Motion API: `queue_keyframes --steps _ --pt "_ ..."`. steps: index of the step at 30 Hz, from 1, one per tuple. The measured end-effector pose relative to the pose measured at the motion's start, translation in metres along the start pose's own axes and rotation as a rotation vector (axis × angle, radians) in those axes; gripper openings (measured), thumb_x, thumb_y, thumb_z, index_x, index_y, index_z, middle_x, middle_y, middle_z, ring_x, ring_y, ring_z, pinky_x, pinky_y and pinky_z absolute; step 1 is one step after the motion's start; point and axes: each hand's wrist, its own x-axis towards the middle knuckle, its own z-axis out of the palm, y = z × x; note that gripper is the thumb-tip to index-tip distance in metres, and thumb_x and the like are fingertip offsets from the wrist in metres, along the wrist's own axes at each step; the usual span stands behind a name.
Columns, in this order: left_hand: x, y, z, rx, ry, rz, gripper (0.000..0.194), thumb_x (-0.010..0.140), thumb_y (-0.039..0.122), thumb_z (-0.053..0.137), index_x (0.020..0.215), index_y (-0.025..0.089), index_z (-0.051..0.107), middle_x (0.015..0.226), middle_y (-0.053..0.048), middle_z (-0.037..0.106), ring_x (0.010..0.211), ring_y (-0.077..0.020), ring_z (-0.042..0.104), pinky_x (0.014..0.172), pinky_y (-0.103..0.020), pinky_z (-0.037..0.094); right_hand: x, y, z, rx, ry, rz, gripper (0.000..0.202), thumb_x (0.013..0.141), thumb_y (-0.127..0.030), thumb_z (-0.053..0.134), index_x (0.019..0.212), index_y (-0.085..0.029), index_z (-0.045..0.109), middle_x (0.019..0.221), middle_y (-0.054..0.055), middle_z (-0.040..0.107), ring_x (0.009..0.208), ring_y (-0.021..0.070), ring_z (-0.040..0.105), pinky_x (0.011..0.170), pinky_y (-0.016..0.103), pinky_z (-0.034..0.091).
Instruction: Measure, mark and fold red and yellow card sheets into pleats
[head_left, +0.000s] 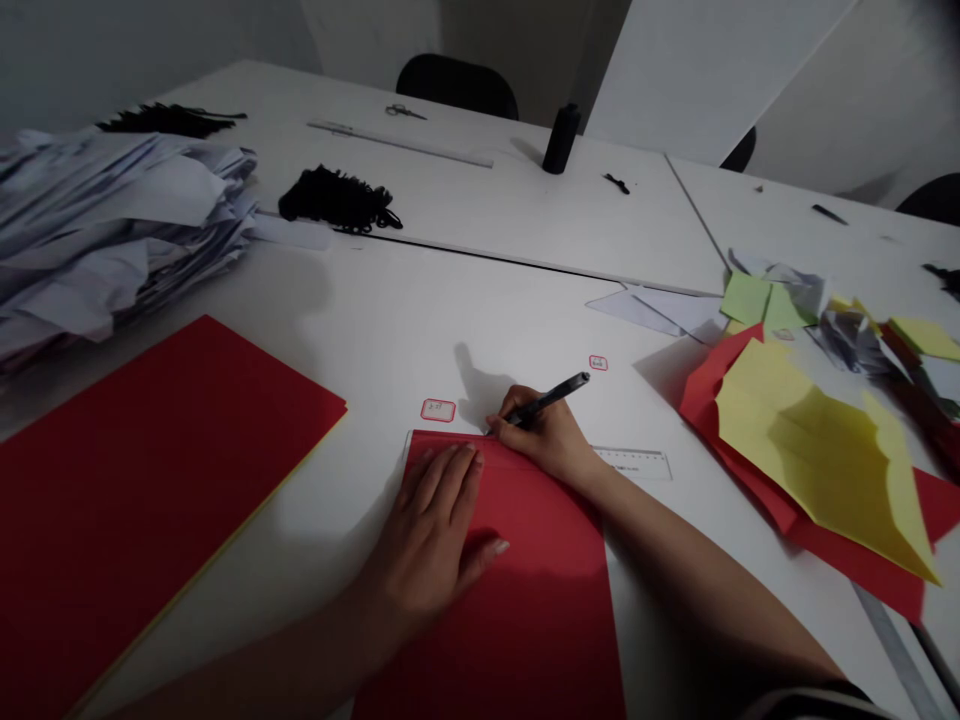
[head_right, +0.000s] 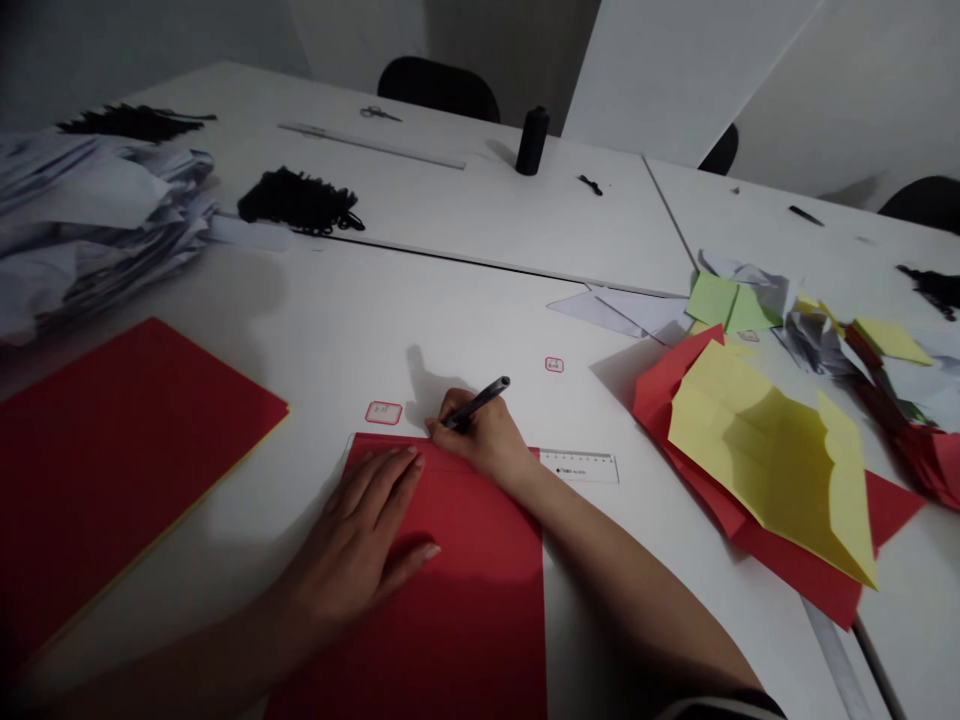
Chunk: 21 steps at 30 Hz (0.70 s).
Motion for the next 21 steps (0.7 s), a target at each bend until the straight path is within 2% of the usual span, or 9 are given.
queue_keyframes --steps 6,15,18,21 --pt "-0.001 0.0 0.001 0.011 0.012 0.007 0.073 0.089 0.06 0.046 0.138 0.006 0.04 0.141 -0.018 0.046 0.128 -0.0335 0.042 0.103 -0.048 0.039 0.0 0.001 0.0 -0.003 0.006 -0.007 0.018 0.079 -0.028 0.062 0.068 -0.02 0.051 0.06 -0.005 0.049 0.055 0.009 0.042 0.054 0.025 0.035" --pt "0.0 0.0 0.001 0.0 0.014 0.015 0.071 0.088 0.055 0.05 0.136 0.004 0.042 0.141 -0.019 0.045 0.129 -0.0343 0.04 0.105 -0.048 0.037 0.0 0.004 0.003 0.017 0.021 0.001 0.017 0.079 -0.026 0.064 0.068 -0.019 0.053 0.06 -0.005 0.05 0.054 0.0085 0.042 0.052 0.023 0.034" --pt "0.0 0.0 0.001 0.008 0.02 0.015 0.069 0.089 0.054 0.05 0.136 0.004 0.043 0.141 -0.019 0.045 0.129 -0.0339 0.039 0.106 -0.047 0.036 0.001 -0.002 -0.006 0.099 0.083 -0.002 0.018 0.081 -0.03 0.066 0.07 -0.019 0.056 0.062 -0.004 0.055 0.056 0.009 0.048 0.053 0.022 0.037" --pt "-0.001 0.0 0.001 0.013 0.019 0.01 0.069 0.089 0.056 0.048 0.136 0.005 0.043 0.142 -0.018 0.044 0.129 -0.0338 0.04 0.104 -0.047 0.037 0.0 -0.012 -0.022 0.154 0.17 -0.051 0.016 0.084 -0.034 0.066 0.085 -0.019 0.063 0.072 0.0 0.065 0.063 0.011 0.058 0.058 0.024 0.045"
